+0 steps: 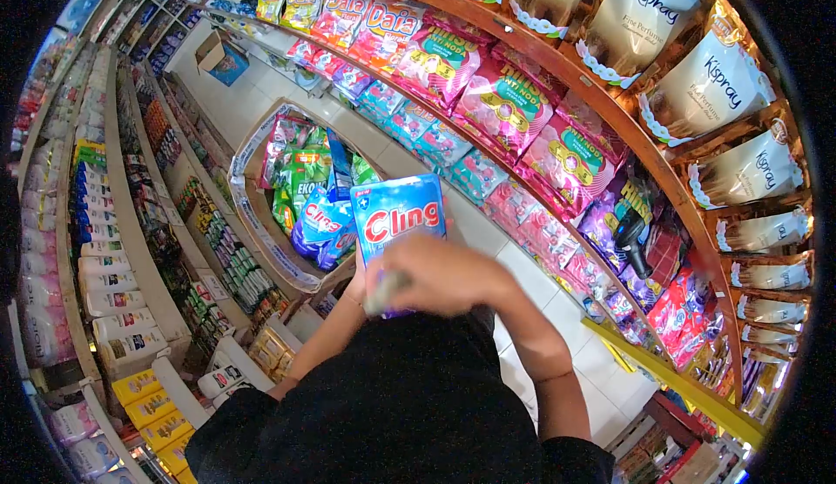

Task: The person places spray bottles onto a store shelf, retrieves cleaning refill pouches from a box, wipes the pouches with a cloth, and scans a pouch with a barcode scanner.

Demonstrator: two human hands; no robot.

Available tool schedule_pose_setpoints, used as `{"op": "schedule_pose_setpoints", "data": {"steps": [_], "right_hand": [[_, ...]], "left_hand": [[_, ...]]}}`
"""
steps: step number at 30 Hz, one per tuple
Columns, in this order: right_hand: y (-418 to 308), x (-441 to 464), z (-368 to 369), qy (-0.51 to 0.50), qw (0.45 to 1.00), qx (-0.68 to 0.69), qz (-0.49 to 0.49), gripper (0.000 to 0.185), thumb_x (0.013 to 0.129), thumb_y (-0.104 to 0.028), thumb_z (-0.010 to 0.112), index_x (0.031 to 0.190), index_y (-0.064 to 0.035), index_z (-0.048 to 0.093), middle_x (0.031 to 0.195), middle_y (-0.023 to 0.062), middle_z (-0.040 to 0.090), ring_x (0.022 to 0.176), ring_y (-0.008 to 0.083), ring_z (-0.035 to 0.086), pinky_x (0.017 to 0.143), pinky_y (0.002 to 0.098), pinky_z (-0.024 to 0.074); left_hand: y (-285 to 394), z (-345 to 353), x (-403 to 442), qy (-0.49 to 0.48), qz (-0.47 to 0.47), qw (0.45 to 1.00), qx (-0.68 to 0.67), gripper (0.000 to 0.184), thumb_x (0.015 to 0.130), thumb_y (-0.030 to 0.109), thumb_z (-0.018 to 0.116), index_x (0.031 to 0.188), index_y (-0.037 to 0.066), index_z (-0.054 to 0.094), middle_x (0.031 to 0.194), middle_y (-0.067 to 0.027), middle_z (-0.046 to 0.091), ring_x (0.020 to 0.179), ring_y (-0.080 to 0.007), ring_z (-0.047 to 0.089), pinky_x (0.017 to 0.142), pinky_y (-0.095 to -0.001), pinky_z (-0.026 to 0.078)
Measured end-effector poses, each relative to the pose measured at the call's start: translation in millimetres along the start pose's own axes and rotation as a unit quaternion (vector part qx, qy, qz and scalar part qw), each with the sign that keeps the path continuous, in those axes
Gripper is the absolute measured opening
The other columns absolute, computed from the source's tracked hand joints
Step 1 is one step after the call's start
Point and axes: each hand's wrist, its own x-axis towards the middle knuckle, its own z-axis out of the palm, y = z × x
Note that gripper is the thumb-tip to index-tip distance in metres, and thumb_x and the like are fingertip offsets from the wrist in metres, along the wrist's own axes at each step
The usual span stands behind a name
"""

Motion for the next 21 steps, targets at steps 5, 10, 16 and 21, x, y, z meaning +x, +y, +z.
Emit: {"op": "schedule_pose_setpoints", "data": {"steps": [5, 10, 16, 21], "right_hand": [[47, 44, -28, 0.451, 0.885, -0.11, 0.03, 0.024, 0.073, -0.01, 0.068, 0.096, -0.0087, 0.063, 0.094, 0.0118, 0.062, 0.093, 0.028, 0.061, 0.082, 0.0379, 0.0475], [50, 25, 38, 0.237, 0.959, -0.15, 0.033, 0.026, 0.073, -0.007, 0.068, 0.098, -0.0107, 0.061, 0.098, 0.0121, 0.058, 0.093, 0.0319, 0.059, 0.082, 0.0413, 0.047], [16, -38, -3, -0.089, 0.995, 0.012, 0.045, 0.03, 0.068, -0.009, 0.072, 0.097, -0.0069, 0.065, 0.094, 0.0087, 0.068, 0.093, 0.0235, 0.064, 0.084, 0.0354, 0.0478], [48, -32, -42, 0.372, 0.924, -0.044, 0.072, 0.034, 0.069, -0.01, 0.071, 0.102, -0.0117, 0.064, 0.099, 0.0091, 0.066, 0.091, 0.0208, 0.063, 0.08, 0.0342, 0.0493]], "left_hand": [[0, -29, -2, -0.029, 0.001, 0.983, -0.181, 0.067, 0.094, 0.056, 0.03, 0.137, 0.005, 0.036, 0.135, -0.0207, 0.045, 0.119, -0.0355, 0.05, 0.103, -0.0488, 0.039], [-4, -12, 5, 0.038, 0.006, 0.991, -0.129, 0.075, 0.091, 0.061, 0.031, 0.141, 0.006, 0.031, 0.142, -0.0214, 0.037, 0.126, -0.0378, 0.042, 0.104, -0.0523, 0.036], [0, -14, 10, 0.042, -0.072, 0.99, -0.112, 0.086, 0.087, 0.067, 0.031, 0.145, 0.004, 0.023, 0.146, -0.0209, 0.031, 0.131, -0.0425, 0.034, 0.106, -0.0548, 0.032], [-5, -19, 6, 0.015, -0.048, 0.981, -0.186, 0.085, 0.088, 0.065, 0.031, 0.145, 0.002, 0.021, 0.148, -0.0209, 0.027, 0.133, -0.0422, 0.031, 0.106, -0.0546, 0.031]]}}
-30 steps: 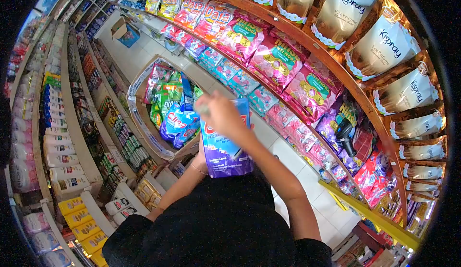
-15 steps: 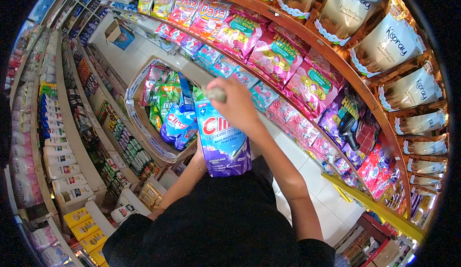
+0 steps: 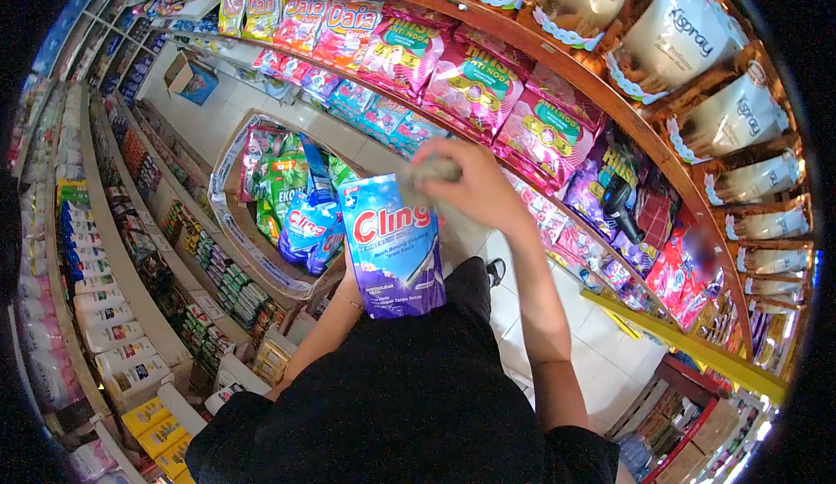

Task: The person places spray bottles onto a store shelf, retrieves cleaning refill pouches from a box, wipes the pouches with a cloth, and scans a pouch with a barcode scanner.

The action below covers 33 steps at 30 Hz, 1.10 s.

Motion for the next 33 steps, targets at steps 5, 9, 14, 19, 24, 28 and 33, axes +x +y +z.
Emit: {"op": "schedule_pose_setpoints", "data": {"steps": [5, 9, 14, 19, 24, 28, 33], "right_hand": [[3, -25, 56, -0.033, 0.989, -0.14, 0.031, 0.027, 0.072, -0.014, 0.068, 0.098, -0.0119, 0.06, 0.101, 0.011, 0.062, 0.096, 0.03, 0.06, 0.083, 0.0387, 0.0468], [-8, -70, 50, -0.232, 0.972, -0.04, -0.004, 0.029, 0.072, -0.018, 0.067, 0.099, -0.0112, 0.058, 0.101, 0.0094, 0.06, 0.096, 0.0325, 0.058, 0.083, 0.0403, 0.0453], [-29, -78, -4, -0.305, 0.945, -0.068, 0.098, 0.032, 0.073, -0.017, 0.067, 0.102, -0.009, 0.055, 0.097, 0.0099, 0.059, 0.096, 0.0314, 0.057, 0.086, 0.0385, 0.0435], [-22, -64, 31, -0.038, 0.997, -0.068, 0.017, 0.034, 0.075, -0.015, 0.068, 0.105, -0.0069, 0.053, 0.104, 0.014, 0.053, 0.098, 0.033, 0.054, 0.09, 0.0388, 0.0422], [-14, -67, 112, 0.123, 0.991, -0.048, 0.024, 0.052, 0.071, -0.028, 0.076, 0.11, -0.0053, 0.049, 0.12, 0.0156, 0.042, 0.106, 0.0371, 0.051, 0.09, 0.0438, 0.0442], [6, -69, 116, 0.173, 0.982, -0.017, 0.075, 0.059, 0.067, -0.025, 0.079, 0.115, -0.0039, 0.052, 0.112, 0.0175, 0.054, 0.107, 0.0402, 0.055, 0.088, 0.0459, 0.0467], [14, -76, 71, 0.15, 0.951, 0.219, 0.16, 0.042, 0.075, -0.014, 0.072, 0.112, -0.0008, 0.058, 0.102, 0.013, 0.066, 0.09, 0.0236, 0.066, 0.082, 0.0347, 0.0503]], "left_hand": [[0, -10, -7, -0.085, 0.01, 0.99, -0.109, 0.085, 0.088, 0.064, 0.032, 0.146, 0.003, 0.02, 0.149, -0.0208, 0.024, 0.133, -0.0425, 0.029, 0.107, -0.0546, 0.031], [0, 12, -1, -0.043, 0.032, 0.993, 0.106, 0.088, 0.086, 0.064, 0.038, 0.146, 0.004, 0.018, 0.15, -0.0197, 0.023, 0.136, -0.0401, 0.027, 0.108, -0.0538, 0.03], [-1, 12, -1, -0.006, 0.048, 0.998, 0.029, 0.08, 0.09, 0.058, 0.037, 0.145, 0.003, 0.021, 0.149, -0.0191, 0.026, 0.136, -0.0411, 0.025, 0.107, -0.0535, 0.031], [-2, 4, 1, 0.068, 0.156, 0.964, 0.206, 0.078, 0.089, 0.063, 0.031, 0.139, 0.003, 0.035, 0.138, -0.0182, 0.044, 0.123, -0.0373, 0.045, 0.103, -0.0504, 0.038], [-4, 9, -4, 0.103, 0.157, 0.962, 0.201, 0.069, 0.093, 0.058, 0.036, 0.139, 0.006, 0.037, 0.122, -0.0136, 0.053, 0.11, -0.0269, 0.053, 0.099, -0.0419, 0.039], [0, 15, -5, 0.018, 0.183, 0.962, 0.201, 0.072, 0.092, 0.06, 0.034, 0.147, 0.015, 0.023, 0.143, -0.0123, 0.037, 0.131, -0.03, 0.035, 0.109, -0.0447, 0.026], [-2, 38, -10, 0.016, 0.201, 0.952, 0.231, 0.069, 0.094, 0.056, 0.034, 0.147, 0.013, 0.024, 0.144, -0.0121, 0.037, 0.132, -0.0283, 0.034, 0.11, -0.0434, 0.025]]}}
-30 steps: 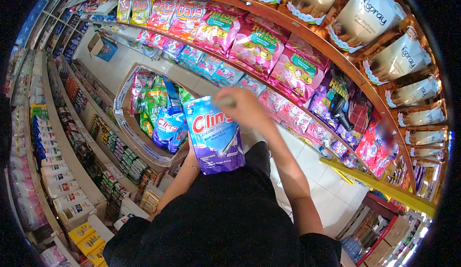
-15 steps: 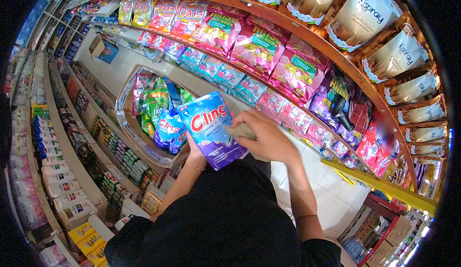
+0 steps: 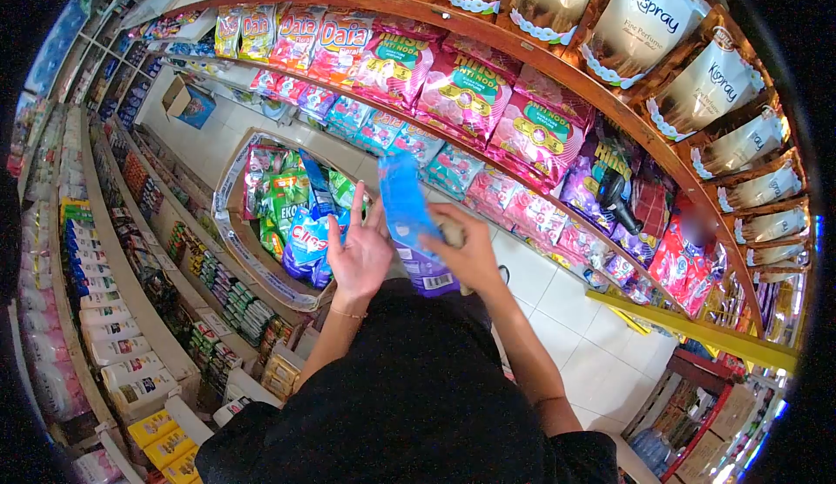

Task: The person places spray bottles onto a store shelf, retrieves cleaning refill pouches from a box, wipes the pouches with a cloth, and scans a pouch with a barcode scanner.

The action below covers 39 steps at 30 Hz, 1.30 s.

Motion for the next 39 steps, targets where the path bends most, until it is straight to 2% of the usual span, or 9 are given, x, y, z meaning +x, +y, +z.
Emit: {"op": "schedule_pose_setpoints", "data": {"steps": [4, 8, 10, 14, 17, 24, 25, 34, 39], "right_hand": [[-29, -10, -3, 0.026, 0.961, 0.26, 0.087, 0.036, 0.077, -0.011, 0.07, 0.109, -0.0003, 0.059, 0.097, 0.0077, 0.066, 0.084, 0.0147, 0.064, 0.076, 0.029, 0.051], [-31, -7, 6, 0.012, 0.996, 0.083, -0.011, 0.034, 0.076, -0.015, 0.074, 0.103, -0.0004, 0.061, 0.088, 0.005, 0.065, 0.079, 0.0124, 0.061, 0.072, 0.0274, 0.0496], [-20, -2, 9, 0.093, 0.976, -0.14, -0.137, 0.034, 0.075, -0.017, 0.077, 0.1, -0.0001, 0.062, 0.086, 0.0036, 0.065, 0.078, 0.0121, 0.06, 0.071, 0.0267, 0.0487], [-28, 9, -14, 0.252, 0.962, 0.105, -0.004, 0.03, 0.079, -0.018, 0.074, 0.102, -0.0014, 0.062, 0.091, 0.0029, 0.064, 0.083, 0.0127, 0.059, 0.076, 0.0264, 0.0467], [-51, 17, -24, 0.246, 0.944, 0.133, -0.177, 0.027, 0.084, -0.013, 0.065, 0.109, -0.0051, 0.061, 0.101, 0.0066, 0.062, 0.091, 0.015, 0.059, 0.079, 0.0282, 0.0461], [-28, 33, 43, -0.005, 0.856, -0.404, -0.323, 0.033, 0.077, -0.01, 0.064, 0.109, -0.0108, 0.062, 0.108, 0.0106, 0.053, 0.101, 0.0303, 0.054, 0.087, 0.039, 0.0459], [-20, 29, 48, -0.06, 0.833, -0.452, -0.313, 0.036, 0.075, -0.009, 0.066, 0.111, -0.0114, 0.061, 0.111, 0.01, 0.051, 0.102, 0.0307, 0.053, 0.087, 0.0397, 0.0463], [-75, -10, -1, -0.455, 0.842, -0.238, -0.169, 0.032, 0.071, -0.004, 0.062, 0.102, -0.0103, 0.064, 0.095, 0.0115, 0.057, 0.096, 0.0306, 0.056, 0.086, 0.0411, 0.045], [-57, 38, 38, -0.105, 0.907, -0.291, -0.285, 0.035, 0.073, -0.002, 0.059, 0.105, -0.0147, 0.064, 0.1, 0.0095, 0.054, 0.098, 0.0301, 0.055, 0.086, 0.0402, 0.0449]], "left_hand": [[-8, 5, 7, 0.061, 0.047, 0.975, 0.207, 0.067, 0.096, 0.054, 0.033, 0.145, 0.008, 0.026, 0.143, -0.0102, 0.038, 0.128, -0.0241, 0.039, 0.108, -0.0394, 0.028], [-25, -39, -10, -0.201, -0.115, 0.967, -0.103, 0.064, 0.095, 0.051, 0.036, 0.137, 0.004, 0.037, 0.129, -0.0163, 0.051, 0.115, -0.029, 0.052, 0.098, -0.0468, 0.043], [-23, -25, -5, -0.016, -0.159, 0.973, -0.166, 0.068, 0.093, 0.053, 0.036, 0.141, 0.005, 0.031, 0.139, -0.0144, 0.041, 0.12, -0.033, 0.047, 0.1, -0.0508, 0.04], [-14, 20, -8, -0.072, -0.166, 0.952, -0.245, 0.063, 0.094, 0.048, 0.036, 0.146, 0.015, 0.023, 0.152, -0.0066, 0.023, 0.134, -0.0359, 0.032, 0.104, -0.0628, 0.03], [-17, 6, -10, -0.057, -0.179, 0.963, -0.193, 0.066, 0.093, 0.051, 0.037, 0.146, 0.013, 0.025, 0.151, -0.01, 0.026, 0.131, -0.0393, 0.035, 0.103, -0.063, 0.03], [-42, -29, -24, 0.173, -0.208, 0.963, -0.003, 0.065, 0.094, 0.053, 0.035, 0.139, 0.005, 0.034, 0.138, -0.0171, 0.043, 0.125, -0.0404, 0.042, 0.103, -0.0563, 0.034], [-43, -40, -19, 0.066, -0.223, 0.949, -0.214, 0.065, 0.095, 0.052, 0.034, 0.141, 0.007, 0.032, 0.141, -0.0152, 0.039, 0.126, -0.0401, 0.04, 0.103, -0.055, 0.035], [-36, -43, -16, -0.034, -0.164, 0.984, -0.066, 0.069, 0.09, 0.056, 0.041, 0.14, 0.01, 0.032, 0.138, -0.0141, 0.041, 0.127, -0.0347, 0.041, 0.101, -0.0532, 0.038], [-42, -26, -13, 0.061, -0.192, 0.978, -0.05, 0.059, 0.095, 0.053, 0.032, 0.133, 0.009, 0.041, 0.126, -0.0127, 0.051, 0.116, -0.0285, 0.053, 0.098, -0.0441, 0.044]]}}
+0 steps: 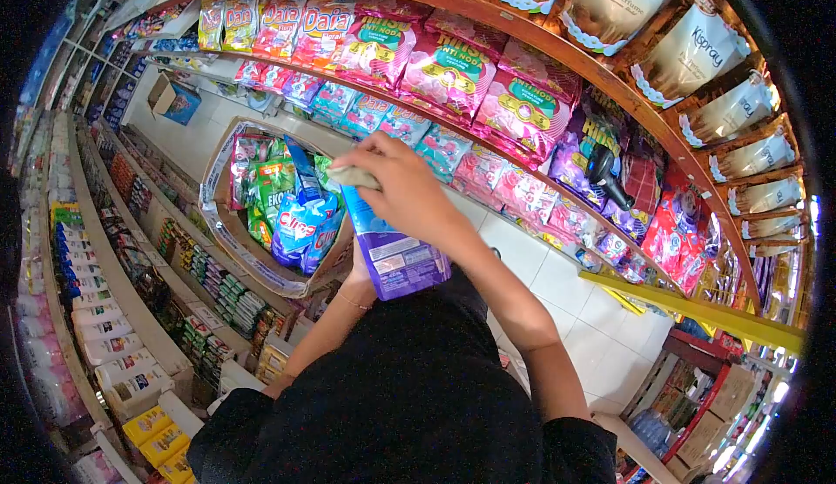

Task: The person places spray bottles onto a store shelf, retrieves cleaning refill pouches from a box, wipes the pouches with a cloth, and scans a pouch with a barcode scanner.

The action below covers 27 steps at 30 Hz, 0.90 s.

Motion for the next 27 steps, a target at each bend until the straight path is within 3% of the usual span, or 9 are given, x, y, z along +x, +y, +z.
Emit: {"op": "schedule_pose_setpoints", "data": {"steps": [1, 9, 10, 13, 14, 16, 18, 24, 27], "right_hand": [[6, 3, 13, 0.055, 0.998, -0.007, 0.016, 0.033, 0.074, -0.003, 0.058, 0.105, -0.0148, 0.064, 0.101, 0.0097, 0.053, 0.098, 0.0301, 0.054, 0.086, 0.0402, 0.0445], [-23, -66, 3, -0.246, 0.969, -0.029, 0.003, 0.029, 0.077, -0.005, 0.056, 0.103, -0.0148, 0.062, 0.1, 0.0108, 0.05, 0.099, 0.0319, 0.051, 0.083, 0.0445, 0.045], [-28, -68, -9, -0.292, 0.956, -0.003, -0.007, 0.027, 0.077, -0.007, 0.055, 0.102, -0.0145, 0.061, 0.099, 0.0115, 0.05, 0.098, 0.0334, 0.052, 0.082, 0.0461, 0.0456], [-17, -43, -36, -0.321, 0.947, 0.034, -0.007, 0.028, 0.077, -0.006, 0.055, 0.103, -0.0146, 0.061, 0.101, 0.013, 0.052, 0.097, 0.0353, 0.053, 0.082, 0.0474, 0.0449], [-9, -29, -36, -0.225, 0.973, 0.037, -0.016, 0.027, 0.078, -0.007, 0.056, 0.103, -0.0143, 0.061, 0.102, 0.0136, 0.052, 0.097, 0.0358, 0.053, 0.082, 0.047, 0.0453], [2, -7, -18, -0.068, 0.998, 0.0, -0.003, 0.025, 0.078, -0.009, 0.057, 0.102, -0.0135, 0.062, 0.102, 0.0142, 0.053, 0.097, 0.0361, 0.054, 0.081, 0.046, 0.0459], [16, 2, 8, 0.053, 0.994, -0.081, 0.047, 0.023, 0.079, -0.01, 0.058, 0.101, -0.0125, 0.062, 0.101, 0.0141, 0.053, 0.098, 0.0358, 0.054, 0.082, 0.0449, 0.0464], [-22, -62, 15, -0.186, 0.978, -0.093, 0.001, 0.026, 0.078, -0.01, 0.058, 0.103, -0.0136, 0.062, 0.1, 0.0137, 0.052, 0.098, 0.0343, 0.054, 0.081, 0.0448, 0.0465], [-20, -62, -26, -0.35, 0.934, 0.067, 0.001, 0.031, 0.075, -0.006, 0.056, 0.105, -0.0139, 0.061, 0.097, 0.0136, 0.053, 0.098, 0.0328, 0.054, 0.081, 0.0456, 0.0455]], "left_hand": [[0, 2, 1, 0.005, -0.002, 1.0, 0.007, 0.059, 0.096, 0.053, 0.031, 0.134, 0.009, 0.04, 0.128, -0.0128, 0.051, 0.117, -0.0283, 0.052, 0.099, -0.0437, 0.044], [10, -5, -9, -0.127, 0.018, 0.992, 0.016, 0.078, 0.089, 0.066, 0.031, 0.143, 0.009, 0.028, 0.14, -0.0156, 0.039, 0.124, -0.0349, 0.045, 0.098, -0.0539, 0.041], [12, -7, -8, -0.107, 0.017, 0.994, -0.008, 0.082, 0.087, 0.066, 0.031, 0.146, 0.009, 0.023, 0.146, -0.0193, 0.031, 0.127, -0.0412, 0.038, 0.104, -0.0564, 0.032], [9, 3, -7, -0.098, 0.021, 0.995, -0.01, 0.081, 0.087, 0.067, 0.034, 0.142, 0.008, 0.029, 0.139, -0.0174, 0.041, 0.123, -0.0376, 0.045, 0.097, -0.0568, 0.042], [8, -38, 0, -0.068, -0.043, 0.983, -0.165, 0.078, 0.088, 0.065, 0.034, 0.139, 0.006, 0.034, 0.134, -0.019, 0.045, 0.119, -0.0382, 0.048, 0.097, -0.056, 0.042], [5, -10, -4, -0.156, -0.04, 0.97, -0.182, 0.076, 0.088, 0.063, 0.035, 0.137, 0.005, 0.036, 0.131, -0.0195, 0.047, 0.117, -0.0383, 0.05, 0.097, -0.0554, 0.042], [1, -2, -4, 0.046, 0.091, 0.975, 0.199, 0.078, 0.088, 0.064, 0.035, 0.139, 0.006, 0.033, 0.135, -0.0199, 0.044, 0.12, -0.0391, 0.047, 0.096, -0.0556, 0.042], [16, 5, -3, -0.098, 0.043, 0.993, 0.052, 0.082, 0.086, 0.066, 0.036, 0.143, 0.007, 0.029, 0.14, -0.0197, 0.039, 0.124, -0.0403, 0.043, 0.096, -0.0562, 0.042], [20, 2, -4, -0.181, 0.039, 0.983, 0.02, 0.08, 0.088, 0.062, 0.037, 0.147, 0.01, 0.021, 0.147, -0.0166, 0.03, 0.129, -0.0357, 0.038, 0.104, -0.052, 0.035]]}}
